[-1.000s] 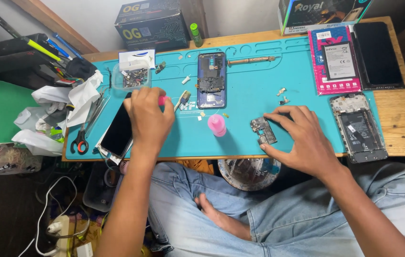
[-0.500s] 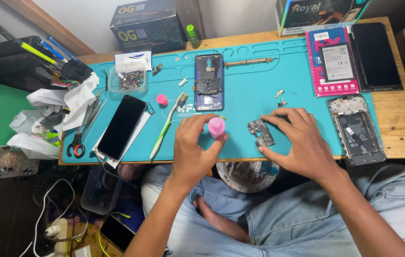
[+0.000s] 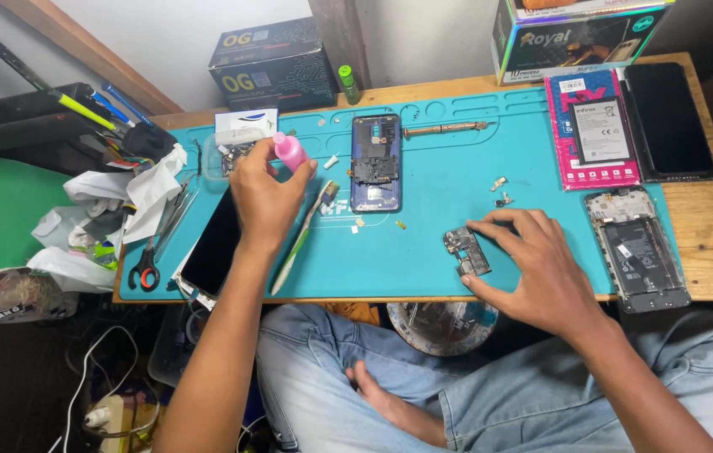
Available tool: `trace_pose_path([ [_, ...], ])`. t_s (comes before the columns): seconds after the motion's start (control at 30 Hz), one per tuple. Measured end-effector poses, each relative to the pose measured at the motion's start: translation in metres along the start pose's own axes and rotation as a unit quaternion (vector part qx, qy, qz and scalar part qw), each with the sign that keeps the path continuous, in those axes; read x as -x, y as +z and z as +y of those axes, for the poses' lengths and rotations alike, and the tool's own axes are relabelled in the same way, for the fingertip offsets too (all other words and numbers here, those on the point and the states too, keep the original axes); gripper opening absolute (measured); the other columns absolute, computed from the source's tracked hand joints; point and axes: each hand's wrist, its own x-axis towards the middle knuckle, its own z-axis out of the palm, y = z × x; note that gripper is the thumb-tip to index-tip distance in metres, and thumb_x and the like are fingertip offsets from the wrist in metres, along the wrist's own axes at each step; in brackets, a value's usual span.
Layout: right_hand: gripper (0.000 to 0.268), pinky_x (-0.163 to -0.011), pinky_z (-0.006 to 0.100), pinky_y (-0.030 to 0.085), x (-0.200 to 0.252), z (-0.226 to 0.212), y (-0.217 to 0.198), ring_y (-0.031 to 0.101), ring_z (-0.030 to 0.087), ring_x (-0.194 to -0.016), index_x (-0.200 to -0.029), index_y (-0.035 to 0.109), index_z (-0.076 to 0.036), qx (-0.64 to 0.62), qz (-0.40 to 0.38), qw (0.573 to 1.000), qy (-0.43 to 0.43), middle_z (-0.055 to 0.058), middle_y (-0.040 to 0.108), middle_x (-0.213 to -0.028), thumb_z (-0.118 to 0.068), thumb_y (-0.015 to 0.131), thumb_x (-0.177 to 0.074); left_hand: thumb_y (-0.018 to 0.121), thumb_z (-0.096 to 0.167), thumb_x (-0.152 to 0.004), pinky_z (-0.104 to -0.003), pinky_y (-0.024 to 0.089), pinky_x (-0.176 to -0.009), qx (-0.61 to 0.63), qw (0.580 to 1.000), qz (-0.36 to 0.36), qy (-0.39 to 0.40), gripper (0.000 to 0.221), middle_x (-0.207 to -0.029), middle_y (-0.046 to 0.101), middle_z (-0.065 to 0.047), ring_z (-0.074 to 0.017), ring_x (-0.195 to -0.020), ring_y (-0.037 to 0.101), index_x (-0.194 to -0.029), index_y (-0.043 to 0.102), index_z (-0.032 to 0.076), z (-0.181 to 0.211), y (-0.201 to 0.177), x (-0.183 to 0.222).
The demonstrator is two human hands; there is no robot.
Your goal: Cleaning a mobile phone circuit board using a toothbrush and cleaning solution from a squeeze bottle.
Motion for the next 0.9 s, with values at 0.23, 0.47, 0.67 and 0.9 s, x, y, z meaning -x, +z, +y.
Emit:
trace_pose_path([
  [0.23, 0.057, -0.099, 0.053, 0.049, -0.003, -0.006, -0.003, 0.059, 0.031, -0.116, -0.142, 0.070, -0.015, -0.010, 0.006, 1.000, 0.009, 0.009, 0.062, -0.129, -0.040, 0.082, -0.092, 0.095, 0.015, -0.084, -0.049, 0.052, -0.077, -0.048, 0.997, 0.045, 0.044, 0.044, -0.097, 0.073, -0.015, -0.0371, -0.082, 0.066, -0.121, 0.075, 0.004, 0.036, -0.039, 0.073],
  [0.47, 0.058, -0.097, 0.048, 0.046, -0.004, -0.002, 0.004, 0.056, 0.025, -0.112, -0.141, 0.073, -0.025, -0.006, 0.009, 1.000, 0.022, 0.003, 0.061, -0.126, -0.043, 0.085, -0.088, 0.079, 0.012, -0.097, -0.046, 0.053, -0.081, -0.150, 0.988, -0.036, -0.032, 0.011, -0.096, 0.071, -0.010, -0.0341, -0.089, 0.070, -0.106, 0.075, 0.008, 0.025, -0.047, 0.126],
  [0.67, 0.068, -0.097, 0.046, 0.042, -0.009, 0.006, -0.001, 0.056, 0.027, -0.116, -0.152, 0.066, -0.028, 0.003, -0.030, 1.000, -0.008, 0.003, 0.057, -0.126, -0.044, 0.077, -0.087, 0.062, 0.018, -0.106, -0.045, 0.047, -0.062, 0.008, 0.961, -0.155, -0.230, 0.016, -0.086, 0.070, -0.011, -0.0280, -0.070, 0.063, -0.118, 0.068, 0.008, 0.102, -0.077, 0.143],
  [0.9, 0.060, -0.100, 0.045, 0.042, -0.004, 0.003, -0.003, 0.058, 0.027, -0.116, -0.140, 0.072, -0.023, -0.032, -0.001, 0.999, -0.010, 0.004, 0.059, -0.127, -0.043, 0.083, -0.085, 0.049, 0.027, -0.109, -0.043, 0.049, -0.074, 0.104, 0.948, -0.258, -0.153, 0.035, -0.094, 0.076, -0.007, -0.0310, -0.082, 0.069, -0.134, 0.067, 0.011, 0.148, -0.049, 0.170],
])
